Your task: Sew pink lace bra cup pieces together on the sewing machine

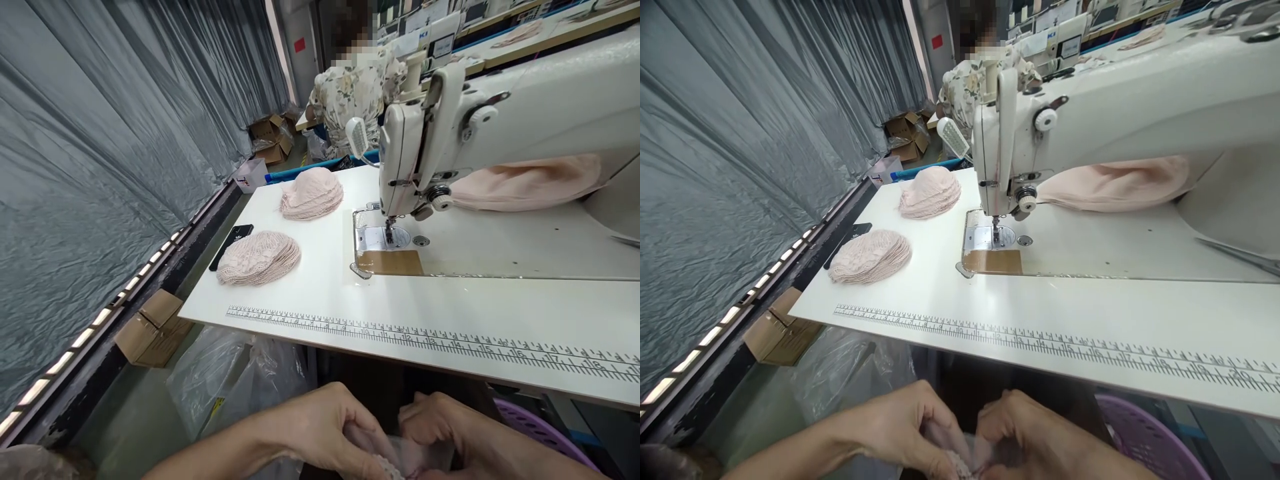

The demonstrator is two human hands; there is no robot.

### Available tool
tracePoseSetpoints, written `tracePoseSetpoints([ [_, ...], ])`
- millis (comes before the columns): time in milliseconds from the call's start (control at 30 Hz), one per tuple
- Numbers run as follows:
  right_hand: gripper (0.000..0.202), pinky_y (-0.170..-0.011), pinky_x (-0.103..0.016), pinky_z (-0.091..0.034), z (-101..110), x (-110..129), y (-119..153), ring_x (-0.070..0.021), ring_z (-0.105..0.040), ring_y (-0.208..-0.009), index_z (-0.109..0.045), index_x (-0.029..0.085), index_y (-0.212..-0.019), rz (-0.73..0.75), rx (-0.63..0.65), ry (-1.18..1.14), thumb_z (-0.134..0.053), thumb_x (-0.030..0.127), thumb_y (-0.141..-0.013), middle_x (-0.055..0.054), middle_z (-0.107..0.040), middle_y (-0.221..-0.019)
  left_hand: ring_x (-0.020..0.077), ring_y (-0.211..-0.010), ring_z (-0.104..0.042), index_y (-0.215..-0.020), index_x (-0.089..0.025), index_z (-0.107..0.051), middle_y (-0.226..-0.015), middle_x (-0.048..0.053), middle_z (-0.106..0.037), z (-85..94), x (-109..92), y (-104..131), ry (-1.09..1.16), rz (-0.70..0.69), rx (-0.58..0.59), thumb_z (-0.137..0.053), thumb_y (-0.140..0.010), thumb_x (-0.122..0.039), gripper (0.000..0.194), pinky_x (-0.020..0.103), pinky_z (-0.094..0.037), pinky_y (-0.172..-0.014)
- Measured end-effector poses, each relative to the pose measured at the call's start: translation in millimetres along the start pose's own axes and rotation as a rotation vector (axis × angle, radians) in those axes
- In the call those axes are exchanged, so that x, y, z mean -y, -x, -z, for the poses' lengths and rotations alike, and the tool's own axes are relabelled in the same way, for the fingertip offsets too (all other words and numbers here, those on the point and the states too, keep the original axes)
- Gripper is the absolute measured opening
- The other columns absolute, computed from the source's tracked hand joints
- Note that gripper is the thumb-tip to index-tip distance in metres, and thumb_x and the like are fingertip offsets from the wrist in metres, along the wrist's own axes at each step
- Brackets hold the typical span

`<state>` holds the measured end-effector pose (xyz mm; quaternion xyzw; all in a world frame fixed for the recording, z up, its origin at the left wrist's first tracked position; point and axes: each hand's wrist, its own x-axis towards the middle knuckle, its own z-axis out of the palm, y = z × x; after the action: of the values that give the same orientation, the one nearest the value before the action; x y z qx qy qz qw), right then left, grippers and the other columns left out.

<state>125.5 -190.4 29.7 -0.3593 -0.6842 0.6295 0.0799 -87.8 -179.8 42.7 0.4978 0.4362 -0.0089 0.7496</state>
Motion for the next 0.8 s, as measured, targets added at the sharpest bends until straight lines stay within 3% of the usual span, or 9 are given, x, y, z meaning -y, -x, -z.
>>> tracePoseSetpoints([
  [67,0.005,-0.070,-0.026,-0.044,2.2,-4.7,2.5,-0.0175,-0.060,-0.077,-0.064,0.019,-0.067,-0.025,-0.032,0.002,-0.062,0.020,-0.072,0.001,-0.064,-0.075,0.0124,-0.070,-0.062,-0.083,-0.019,-0.076,-0.072,-0.001,-0.069,-1.3,0.5,-2.8,0.055,-0.015,-0.004,-0.081,-0.053,-0.051,0.044,0.021,-0.049,-0.071],
  [167,0.014,-0.069,-0.027,-0.046,7.7,-12.7,7.9,-0.0194,-0.061,-0.078,-0.067,0.018,-0.075,-0.062,-0.061,0.008,-0.062,0.031,-0.076,-0.002,-0.064,-0.080,0.0124,-0.070,-0.063,-0.080,-0.019,-0.076,-0.071,-0.001,-0.069,0.1,4.9,-5.0,0.109,-0.023,0.008,-0.081,-0.056,-0.045,0.035,0.021,-0.050,-0.072],
  [333,0.018,-0.069,-0.026,-0.045,14.9,-15.7,13.3,-0.0174,-0.060,-0.076,-0.068,0.016,-0.079,0.012,-0.020,-0.004,-0.055,0.028,-0.081,-0.002,-0.064,-0.077,0.0140,-0.070,-0.065,-0.080,-0.017,-0.076,-0.074,0.002,-0.071,6.4,9.3,-1.6,0.012,-0.018,-0.065,-0.080,-0.060,-0.037,0.029,0.022,-0.051,-0.070],
  [500,0.011,-0.069,-0.023,-0.043,13.1,-8.4,12.7,-0.0176,-0.062,-0.081,-0.072,0.017,-0.082,-0.032,0.012,-0.033,-0.071,0.021,-0.071,0.000,-0.067,-0.081,0.0127,-0.067,-0.065,-0.080,-0.016,-0.075,-0.075,0.003,-0.072,8.0,10.1,1.0,0.010,0.006,-0.075,-0.080,-0.061,-0.033,0.025,0.020,-0.050,-0.066],
  [633,0.026,-0.074,-0.027,-0.042,3.1,-8.5,10.3,-0.0213,-0.058,-0.087,-0.071,0.018,-0.083,-0.140,-0.097,0.085,-0.080,0.018,-0.058,0.000,-0.065,-0.087,0.0109,-0.065,-0.063,-0.079,-0.016,-0.075,-0.073,0.003,-0.071,7.1,9.5,1.1,0.033,0.008,-0.101,-0.080,-0.061,-0.031,0.024,0.018,-0.049,-0.064],
  [733,0.024,-0.076,-0.027,-0.042,-2.0,-13.6,7.2,-0.0201,-0.055,-0.087,-0.068,0.018,-0.081,-0.175,-0.169,-0.004,-0.075,0.016,-0.058,0.000,-0.062,-0.089,0.0103,-0.062,-0.062,-0.076,-0.015,-0.075,-0.070,0.003,-0.071,7.3,9.7,1.4,0.055,0.017,-0.132,-0.080,-0.060,-0.031,0.023,0.018,-0.049,-0.063],
  [800,0.013,-0.064,-0.023,-0.041,-1.4,-16.7,4.0,-0.0152,-0.055,-0.074,-0.066,0.016,-0.072,-0.168,-0.136,-0.096,-0.070,0.016,-0.059,0.002,-0.060,-0.077,0.0101,-0.060,-0.061,-0.074,-0.016,-0.075,-0.068,0.003,-0.070,8.4,11.2,2.1,0.085,0.026,-0.127,-0.082,-0.058,-0.033,0.024,0.019,-0.050,-0.062],
])
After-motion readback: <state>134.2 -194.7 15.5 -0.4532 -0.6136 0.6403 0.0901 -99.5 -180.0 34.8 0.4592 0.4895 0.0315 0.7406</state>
